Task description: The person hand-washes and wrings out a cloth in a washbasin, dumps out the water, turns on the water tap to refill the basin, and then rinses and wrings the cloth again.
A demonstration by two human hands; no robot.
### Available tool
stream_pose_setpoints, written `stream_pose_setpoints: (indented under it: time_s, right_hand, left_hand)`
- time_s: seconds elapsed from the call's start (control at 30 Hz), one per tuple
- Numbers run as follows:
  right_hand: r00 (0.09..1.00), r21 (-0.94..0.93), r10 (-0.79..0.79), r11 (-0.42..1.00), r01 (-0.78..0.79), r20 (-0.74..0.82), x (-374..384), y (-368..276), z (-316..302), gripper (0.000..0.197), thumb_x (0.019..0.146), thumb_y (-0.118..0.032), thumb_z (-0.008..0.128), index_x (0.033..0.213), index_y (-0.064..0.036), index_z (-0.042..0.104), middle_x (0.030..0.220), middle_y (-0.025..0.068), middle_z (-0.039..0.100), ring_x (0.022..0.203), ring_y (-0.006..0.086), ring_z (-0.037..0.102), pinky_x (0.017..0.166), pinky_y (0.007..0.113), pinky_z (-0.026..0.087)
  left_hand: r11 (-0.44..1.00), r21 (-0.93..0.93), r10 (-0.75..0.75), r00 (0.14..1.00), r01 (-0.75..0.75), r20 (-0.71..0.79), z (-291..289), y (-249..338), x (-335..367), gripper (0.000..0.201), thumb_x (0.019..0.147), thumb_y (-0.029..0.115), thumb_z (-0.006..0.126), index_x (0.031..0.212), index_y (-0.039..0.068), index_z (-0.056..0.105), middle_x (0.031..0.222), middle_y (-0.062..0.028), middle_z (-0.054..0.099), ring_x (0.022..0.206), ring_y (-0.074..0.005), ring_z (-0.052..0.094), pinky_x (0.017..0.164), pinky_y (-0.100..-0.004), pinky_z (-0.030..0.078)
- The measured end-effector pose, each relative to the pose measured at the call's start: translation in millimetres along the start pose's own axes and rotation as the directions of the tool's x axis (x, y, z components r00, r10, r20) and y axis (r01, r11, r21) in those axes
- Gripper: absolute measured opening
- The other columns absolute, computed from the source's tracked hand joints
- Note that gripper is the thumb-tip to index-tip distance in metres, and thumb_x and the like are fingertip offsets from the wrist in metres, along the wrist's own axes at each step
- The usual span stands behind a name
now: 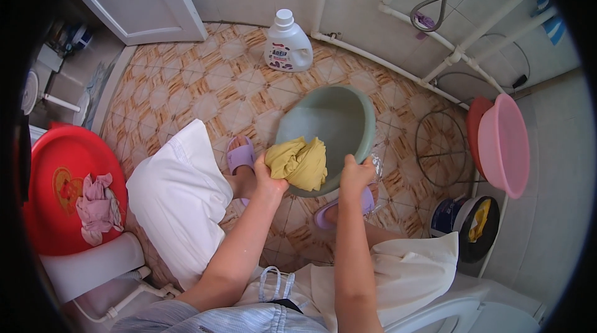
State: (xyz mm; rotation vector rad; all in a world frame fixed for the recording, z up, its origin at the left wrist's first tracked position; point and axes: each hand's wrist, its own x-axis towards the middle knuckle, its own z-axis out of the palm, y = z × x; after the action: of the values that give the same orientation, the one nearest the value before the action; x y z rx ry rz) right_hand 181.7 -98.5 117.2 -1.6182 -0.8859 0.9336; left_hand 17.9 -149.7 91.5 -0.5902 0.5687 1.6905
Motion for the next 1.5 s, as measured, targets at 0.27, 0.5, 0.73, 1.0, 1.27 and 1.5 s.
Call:
stream_pose_setpoints:
  time_s: [0.27,0.5,0.73,1.0,1.27,1.5]
  right_hand:
    - [0.925,-0.307,-0.358,0.872,0.381,0.13,-28.6,-15.5,14.1,0.011,0.066,-0.004,0.057,0.068,0.0024,0.047,0.053,0.0138,0.047,0.046,0.0218,0.045,0.049,0.035,0.039]
    - [0.846,-0.482,-0.494,0.701,0.525,0.203,-36.3,-40.7,2.8,0.017,0.065,-0.003,0.059,0.064,0.0002,0.042,0.053,0.0137,0.047,0.047,0.0323,0.047,0.048,0.038,0.04]
    - [0.543,-0.586,-0.749,0.259,0.767,0.379,-35.5,-53.2,-1.2,0.023,0.059,-0.004,0.064,0.062,-0.0038,0.041,0.054,0.0125,0.048,0.049,0.0354,0.049,0.044,0.038,0.039]
    - [0.769,-0.454,-0.639,0.686,0.568,-0.002,-11.7,-47.3,-14.5,0.007,0.064,-0.002,0.058,0.068,-0.0042,0.053,0.054,0.0116,0.049,0.047,0.0277,0.051,0.048,0.034,0.042]
    - [0.915,0.448,0.378,0.849,-0.281,-0.142,20.1,51.6,-36.2,0.029,0.072,0.003,0.05,0.101,-0.0016,0.054,0.093,0.0081,0.057,0.082,0.0205,0.057,0.073,0.032,0.047]
    - [0.92,0.53,0.35,0.821,-0.213,-0.174,16.8,91.4,-29.2,0.036,0.073,0.001,0.05,0.109,-0.0011,0.05,0.102,0.0097,0.055,0.089,0.0228,0.055,0.077,0.036,0.047]
  left_hand:
    - [0.999,-0.048,0.005,0.999,-0.007,-0.04,-4.2,-2.0,3.8,0.029,0.084,0.024,0.044,0.092,-0.001,0.058,0.098,-0.0163,0.061,0.094,-0.0323,0.058,0.088,-0.0459,0.046]
    - [0.999,-0.042,0.005,1.0,-0.005,0.001,-5.9,-3.1,3.6,0.027,0.085,0.024,0.045,0.092,0.002,0.057,0.097,-0.013,0.061,0.092,-0.0286,0.059,0.086,-0.0421,0.047]
    - [0.999,-0.049,0.014,0.998,-0.017,-0.059,-1.6,-4.2,1.1,0.029,0.083,0.022,0.042,0.092,-0.001,0.058,0.099,-0.0168,0.061,0.095,-0.0327,0.058,0.088,-0.0462,0.046]
    - [0.998,-0.039,0.054,0.998,-0.054,-0.016,-1.7,-5.5,4.0,0.04,0.089,0.027,0.033,0.111,0.0,0.052,0.112,-0.0162,0.057,0.103,-0.0314,0.055,0.09,-0.0459,0.045]
    - [0.935,0.295,0.226,0.972,-0.196,-0.07,-0.9,-23.5,31.2,0.029,0.082,0.018,0.059,0.107,0.004,0.053,0.1,-0.0095,0.058,0.094,-0.0234,0.058,0.082,-0.0382,0.049]
    - [0.636,0.761,0.277,0.958,-0.129,-0.07,1.6,-36.5,32.2,0.027,0.075,0.006,0.063,0.1,0.008,0.052,0.101,-0.0053,0.053,0.096,-0.0178,0.051,0.083,-0.0345,0.043]
